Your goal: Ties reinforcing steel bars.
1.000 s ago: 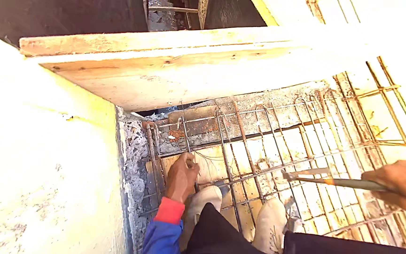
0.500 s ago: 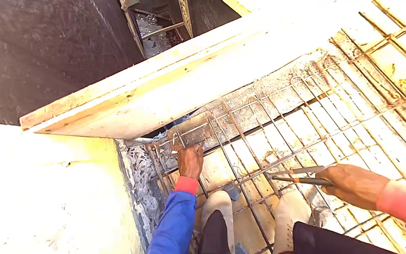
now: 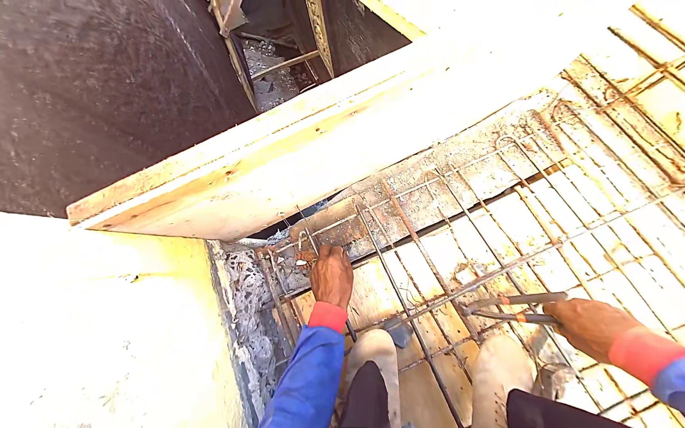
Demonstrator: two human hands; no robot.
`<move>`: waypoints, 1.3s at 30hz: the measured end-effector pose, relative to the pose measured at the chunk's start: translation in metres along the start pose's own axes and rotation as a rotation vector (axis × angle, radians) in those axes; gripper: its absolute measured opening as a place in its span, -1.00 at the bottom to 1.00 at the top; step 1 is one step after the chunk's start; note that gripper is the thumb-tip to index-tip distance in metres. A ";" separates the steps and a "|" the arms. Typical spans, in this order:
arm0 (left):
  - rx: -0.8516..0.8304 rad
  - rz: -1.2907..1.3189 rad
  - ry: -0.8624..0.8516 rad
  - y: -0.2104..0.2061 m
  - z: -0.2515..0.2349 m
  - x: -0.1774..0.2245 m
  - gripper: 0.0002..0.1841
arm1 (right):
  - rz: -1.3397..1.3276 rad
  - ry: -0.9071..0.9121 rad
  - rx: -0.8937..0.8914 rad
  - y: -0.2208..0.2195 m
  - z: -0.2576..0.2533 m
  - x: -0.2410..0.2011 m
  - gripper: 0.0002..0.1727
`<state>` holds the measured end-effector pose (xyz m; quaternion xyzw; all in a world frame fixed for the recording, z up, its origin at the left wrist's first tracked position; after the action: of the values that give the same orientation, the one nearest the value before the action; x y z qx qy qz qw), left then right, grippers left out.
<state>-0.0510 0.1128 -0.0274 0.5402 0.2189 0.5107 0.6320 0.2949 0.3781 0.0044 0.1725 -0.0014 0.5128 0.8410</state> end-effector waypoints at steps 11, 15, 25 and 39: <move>0.099 0.271 0.287 0.017 -0.007 -0.014 -0.65 | 0.038 0.068 0.109 0.015 0.002 -0.021 -0.54; 0.151 0.380 0.312 0.018 -0.004 -0.019 -0.65 | 0.008 0.137 0.206 0.044 0.026 -0.026 -0.53; 0.352 0.303 0.087 -0.001 0.029 -0.036 -0.46 | -0.014 0.325 0.374 0.070 0.030 -0.065 -0.52; -0.195 0.332 0.345 0.058 0.019 -0.028 -0.37 | -0.028 0.399 0.525 0.123 0.055 -0.090 -0.49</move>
<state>-0.0698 0.0736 0.0233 0.4101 0.1812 0.7109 0.5419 0.1558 0.3353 0.0755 0.2795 0.2982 0.5077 0.7584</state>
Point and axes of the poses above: each hand's wrist, its own z-axis away from the middle knuckle, its own y-axis out of the back of the hand, x = y × z, the point moved 5 cm from there along -z, towards the middle knuckle, and after that the axes turned 4 degrees about z, right-handed, at the moved point
